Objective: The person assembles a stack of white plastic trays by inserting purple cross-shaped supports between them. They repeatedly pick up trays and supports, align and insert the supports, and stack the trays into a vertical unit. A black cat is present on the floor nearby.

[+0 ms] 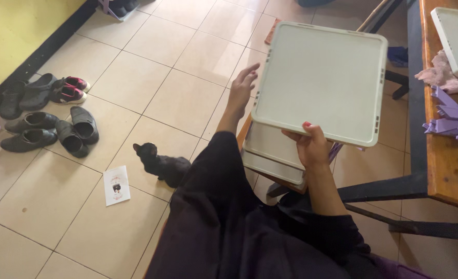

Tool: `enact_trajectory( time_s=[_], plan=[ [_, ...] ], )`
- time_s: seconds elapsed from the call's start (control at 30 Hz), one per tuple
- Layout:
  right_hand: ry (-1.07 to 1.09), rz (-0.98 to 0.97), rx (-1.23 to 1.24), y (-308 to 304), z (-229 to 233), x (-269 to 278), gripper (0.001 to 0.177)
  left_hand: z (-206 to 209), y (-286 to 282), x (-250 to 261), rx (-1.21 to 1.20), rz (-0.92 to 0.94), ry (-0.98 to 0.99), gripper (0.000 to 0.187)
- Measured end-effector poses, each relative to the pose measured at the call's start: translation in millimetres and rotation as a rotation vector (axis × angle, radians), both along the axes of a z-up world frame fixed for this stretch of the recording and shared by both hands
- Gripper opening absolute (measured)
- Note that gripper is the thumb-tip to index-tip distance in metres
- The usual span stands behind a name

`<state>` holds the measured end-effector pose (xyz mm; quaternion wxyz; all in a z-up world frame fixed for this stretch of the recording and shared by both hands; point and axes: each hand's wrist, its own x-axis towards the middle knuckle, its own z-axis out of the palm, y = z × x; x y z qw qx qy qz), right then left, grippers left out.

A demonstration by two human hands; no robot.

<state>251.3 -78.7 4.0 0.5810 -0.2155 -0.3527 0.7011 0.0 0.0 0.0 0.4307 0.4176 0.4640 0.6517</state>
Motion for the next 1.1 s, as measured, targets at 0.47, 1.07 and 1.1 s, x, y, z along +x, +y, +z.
enact_trajectory(
  time_s=[0.47, 1.07, 1.1],
  plan=[
    [0.051, 0.047, -0.115, -17, -11, 5, 0.024, -19, 54, 22, 0.003, -0.280, -0.416, 0.051],
    [-0.016, -0.039, -0.170, -38, 14, -15, 0.028, 14, 52, 18, -0.061, -0.293, -0.309, 0.051],
    [-0.008, -0.036, -0.169, -38, 13, -15, 0.027, 17, 53, 19, -0.063, -0.291, -0.305, 0.050]
  ],
)
